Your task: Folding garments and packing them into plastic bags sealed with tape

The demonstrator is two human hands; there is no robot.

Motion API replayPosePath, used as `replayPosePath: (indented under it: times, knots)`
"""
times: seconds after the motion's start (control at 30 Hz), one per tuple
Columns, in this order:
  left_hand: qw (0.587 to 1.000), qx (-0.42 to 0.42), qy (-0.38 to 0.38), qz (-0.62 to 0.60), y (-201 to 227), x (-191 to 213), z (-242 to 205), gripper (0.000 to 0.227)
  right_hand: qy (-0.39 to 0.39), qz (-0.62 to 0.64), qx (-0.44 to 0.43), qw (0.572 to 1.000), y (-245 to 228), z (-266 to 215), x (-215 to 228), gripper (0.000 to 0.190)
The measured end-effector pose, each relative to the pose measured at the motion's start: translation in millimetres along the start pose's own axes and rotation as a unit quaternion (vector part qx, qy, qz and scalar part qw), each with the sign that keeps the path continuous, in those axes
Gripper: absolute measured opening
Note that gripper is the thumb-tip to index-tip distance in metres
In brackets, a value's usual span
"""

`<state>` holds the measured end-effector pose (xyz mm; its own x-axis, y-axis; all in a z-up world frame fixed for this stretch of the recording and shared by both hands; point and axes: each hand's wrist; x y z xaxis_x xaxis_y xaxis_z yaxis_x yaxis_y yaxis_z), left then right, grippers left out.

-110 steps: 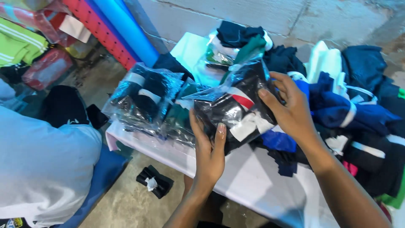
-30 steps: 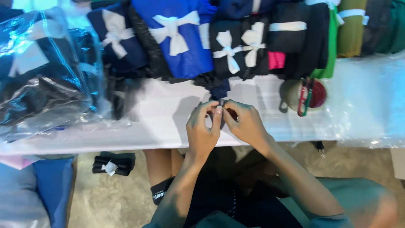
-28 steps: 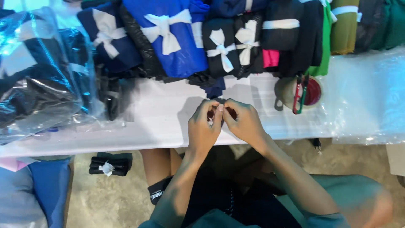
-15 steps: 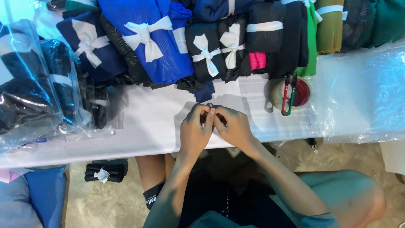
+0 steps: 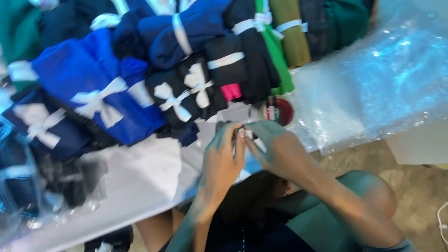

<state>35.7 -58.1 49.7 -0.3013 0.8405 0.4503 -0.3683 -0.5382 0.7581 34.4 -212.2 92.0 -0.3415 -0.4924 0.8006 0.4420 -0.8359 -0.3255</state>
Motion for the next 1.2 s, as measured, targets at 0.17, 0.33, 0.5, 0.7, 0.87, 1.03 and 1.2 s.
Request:
replayPosePath:
  times: [0.17,0.33,0.5,0.7,0.87,1.03,1.2]
  knots:
    - [0.992,-0.104,-0.055,-0.035,36,-63,27,0.023,-0.009,-0.061,-0.103,0.993,51,7,49,0.028]
    - [0.962,-0.222,-0.139,0.076,45,-118,35,0.034,-0.060,-0.096,-0.243,0.963,115,-8,42,0.051]
    - [0.941,-0.236,-0.214,0.115,50,-151,41,0.036,-0.179,-0.110,-0.342,0.916,147,-21,30,0.074]
    - [0.924,-0.205,-0.295,0.133,49,-167,45,0.035,-0.192,-0.090,-0.326,0.921,174,-32,27,0.054]
    - [0.927,-0.200,-0.286,0.138,57,-166,45,0.041,-0.171,-0.044,-0.375,0.910,185,-36,32,0.047]
    - [0.926,-0.228,-0.253,0.164,56,-175,37,0.056,-0.142,-0.044,-0.426,0.892,182,-24,46,0.039]
    - [0.920,-0.227,-0.254,0.192,61,-178,35,0.058,-0.099,-0.112,-0.440,0.885,154,-11,65,0.036]
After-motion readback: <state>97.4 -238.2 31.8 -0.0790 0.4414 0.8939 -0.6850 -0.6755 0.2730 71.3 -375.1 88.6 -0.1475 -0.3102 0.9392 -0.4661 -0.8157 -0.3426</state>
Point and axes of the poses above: each hand's wrist, its own z-axis towards the middle knuckle, its own x-axis out of the back of the hand, y = z × x, and after that the axes turned 11 degrees about y, right-handed
